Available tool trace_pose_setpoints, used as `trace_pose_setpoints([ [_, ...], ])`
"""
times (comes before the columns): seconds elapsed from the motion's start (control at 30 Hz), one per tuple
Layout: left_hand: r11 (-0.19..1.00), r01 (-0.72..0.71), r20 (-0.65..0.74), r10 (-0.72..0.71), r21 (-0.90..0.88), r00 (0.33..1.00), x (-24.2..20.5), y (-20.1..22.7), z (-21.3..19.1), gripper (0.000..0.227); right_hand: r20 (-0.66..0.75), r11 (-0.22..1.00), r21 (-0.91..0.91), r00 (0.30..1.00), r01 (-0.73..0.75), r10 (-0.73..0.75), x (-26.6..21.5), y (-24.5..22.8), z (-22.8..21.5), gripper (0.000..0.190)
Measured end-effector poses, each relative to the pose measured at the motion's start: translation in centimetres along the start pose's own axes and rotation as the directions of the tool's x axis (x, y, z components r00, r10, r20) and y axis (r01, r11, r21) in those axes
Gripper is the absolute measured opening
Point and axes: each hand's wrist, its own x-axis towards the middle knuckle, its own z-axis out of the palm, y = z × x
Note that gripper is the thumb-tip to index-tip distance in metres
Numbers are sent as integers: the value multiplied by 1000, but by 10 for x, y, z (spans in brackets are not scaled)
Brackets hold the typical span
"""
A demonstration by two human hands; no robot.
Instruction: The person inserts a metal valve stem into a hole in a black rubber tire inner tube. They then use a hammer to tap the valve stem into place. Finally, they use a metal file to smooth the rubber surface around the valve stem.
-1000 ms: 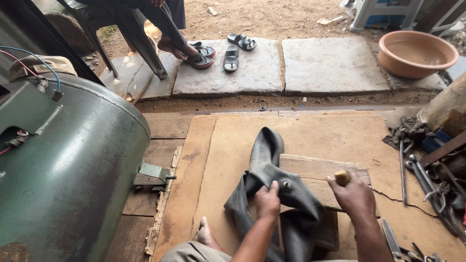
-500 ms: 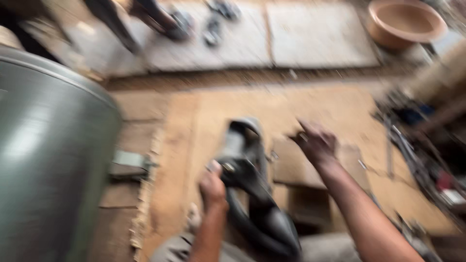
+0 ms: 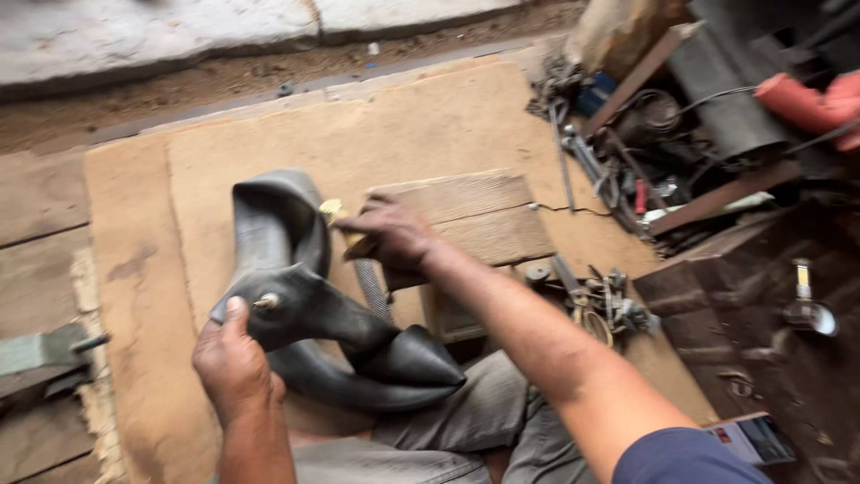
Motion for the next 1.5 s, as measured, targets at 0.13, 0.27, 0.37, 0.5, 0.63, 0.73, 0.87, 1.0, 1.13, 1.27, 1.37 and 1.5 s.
trace_pose_setpoints([
  [0.13,997,47,4,-47,-65,999,1,0,-4,26,-228,993,-4,967,-116,112,-10,59,-9,44],
  [0.27,995,32,34,-29,-89,999,1,-4,0,26,-405,897,-304,896,-322,185,-17,129,-30,51],
  [0.37,994,51,52,-46,-98,998,0,-5,12,25,-582,706,-499,798,-503,157,-14,155,-51,63],
  [0.5,999,37,38,-38,16,999,4,-8,10,24,-618,832,-176,717,-526,322,-26,129,-62,56],
  [0.63,991,114,47,-111,-74,993,2,-12,7,24,-590,912,-121,767,-392,252,-77,51,-85,50],
  [0.73,995,87,49,-85,-44,995,5,-24,6,23,-453,913,142,795,-381,402,-117,-9,-90,65],
  [0.87,990,-60,54,53,130,997,7,-53,-7,27,-322,784,500,762,-367,562,-154,-41,-65,41],
  [1.0,855,-51,-33,79,516,996,1,-46,-10,40,-96,396,865,673,-308,734,-127,-45,-19,64],
  [1.13,755,-121,-50,199,644,979,8,-26,-30,32,83,230,900,662,-371,745,-103,-66,29,63],
  [1.27,713,-288,1,374,639,927,22,-28,-53,32,29,565,599,721,-567,692,-100,-88,36,63],
  [1.37,557,-319,70,421,767,904,36,-40,-57,39,119,634,275,680,-723,723,-101,-111,28,62],
  [1.5,832,-241,19,267,500,963,21,-29,-47,32,-39,736,34,735,-676,677,-119,-150,10,54],
])
